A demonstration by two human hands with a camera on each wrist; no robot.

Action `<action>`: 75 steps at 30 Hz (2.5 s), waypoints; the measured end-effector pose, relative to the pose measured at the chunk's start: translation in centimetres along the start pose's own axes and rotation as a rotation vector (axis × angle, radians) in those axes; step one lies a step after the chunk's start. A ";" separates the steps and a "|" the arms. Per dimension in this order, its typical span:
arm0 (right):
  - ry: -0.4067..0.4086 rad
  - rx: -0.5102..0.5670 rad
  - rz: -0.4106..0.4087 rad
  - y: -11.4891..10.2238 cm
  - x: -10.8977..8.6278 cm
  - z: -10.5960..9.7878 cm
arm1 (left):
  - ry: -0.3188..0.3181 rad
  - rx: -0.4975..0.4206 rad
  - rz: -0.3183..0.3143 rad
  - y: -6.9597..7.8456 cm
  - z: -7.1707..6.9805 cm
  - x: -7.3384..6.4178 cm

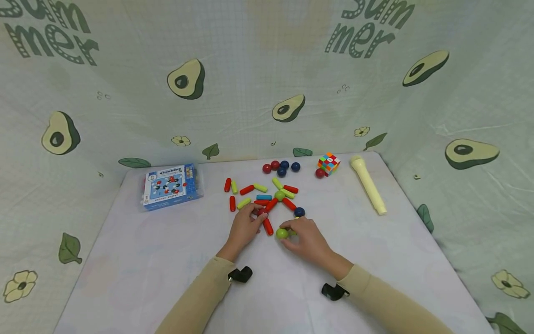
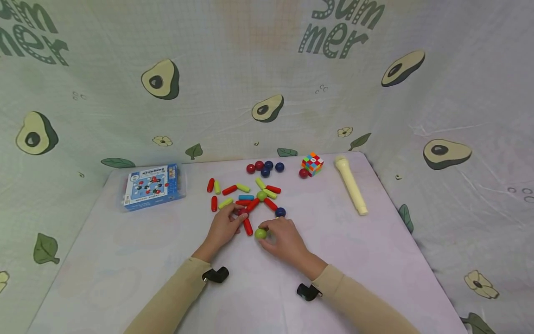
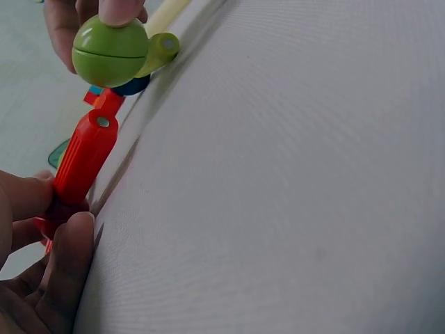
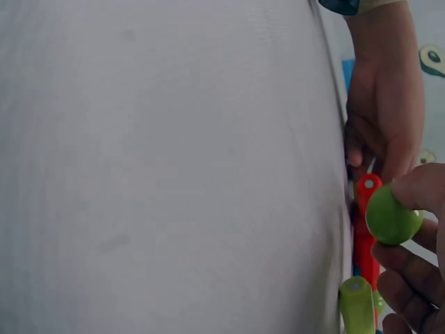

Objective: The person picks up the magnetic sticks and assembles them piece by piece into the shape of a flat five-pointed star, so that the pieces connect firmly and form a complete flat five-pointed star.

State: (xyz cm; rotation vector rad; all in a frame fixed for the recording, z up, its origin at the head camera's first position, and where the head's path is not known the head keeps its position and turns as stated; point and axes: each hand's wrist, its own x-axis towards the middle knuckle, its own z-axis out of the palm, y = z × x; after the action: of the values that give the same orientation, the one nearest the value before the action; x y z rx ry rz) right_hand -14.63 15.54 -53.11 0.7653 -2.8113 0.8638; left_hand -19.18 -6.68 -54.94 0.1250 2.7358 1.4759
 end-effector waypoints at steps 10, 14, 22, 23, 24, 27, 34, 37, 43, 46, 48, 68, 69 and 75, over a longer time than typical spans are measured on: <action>-0.034 -0.030 -0.048 -0.8 0.2 1.1 | -0.007 -0.003 0.012 0.1 -0.1 0.1; -0.041 -0.034 -0.049 -1.0 0.3 1.1 | -0.011 -0.009 0.014 0.2 -0.2 0.1; -0.048 -0.061 -0.042 -1.0 0.3 1.1 | -0.010 -0.009 0.027 0.2 -0.2 0.2; -0.049 -0.061 -0.042 -1.1 0.3 1.1 | -0.010 -0.011 0.026 0.2 -0.3 0.2; -0.051 -0.062 -0.041 -1.1 0.3 1.1 | -0.011 -0.013 0.024 0.2 -0.3 0.1; -0.053 -0.064 -0.045 -1.1 0.3 1.0 | -0.012 -0.016 0.020 0.2 -0.3 0.0; -0.041 -0.020 -0.020 -0.7 0.3 0.2 | -0.010 -0.028 0.011 0.1 -0.3 -0.1; -0.035 0.019 0.025 -0.2 0.4 -0.3 | -0.013 -0.031 0.004 0.1 -0.2 -0.1; 0.039 0.086 0.118 1.7 0.9 -0.9 | -0.015 -0.023 -0.003 0.0 -0.2 -0.1; 0.091 0.100 0.181 2.8 1.2 -1.1 | -0.015 -0.032 -0.002 -0.1 -0.2 -0.1; 0.108 0.114 0.229 3.4 1.3 -1.3 | -0.016 -0.040 -0.002 -0.1 -0.2 -0.1; 0.020 0.206 0.317 5.5 1.9 -2.2 | -0.013 -0.029 -0.048 0.2 -0.2 -0.2; 0.015 0.203 0.317 5.6 1.9 -2.2 | -0.012 -0.028 -0.049 0.2 -0.2 -0.2; -0.008 0.209 0.333 5.7 2.0 -2.2 | -0.013 -0.027 -0.049 0.2 0.0 -0.1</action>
State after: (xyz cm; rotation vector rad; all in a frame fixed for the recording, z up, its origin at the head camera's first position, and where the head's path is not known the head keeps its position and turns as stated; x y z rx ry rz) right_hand -19.28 19.98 -53.62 0.3199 -2.9356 1.2196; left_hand -19.03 -6.59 -54.72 0.0662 2.6876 1.4944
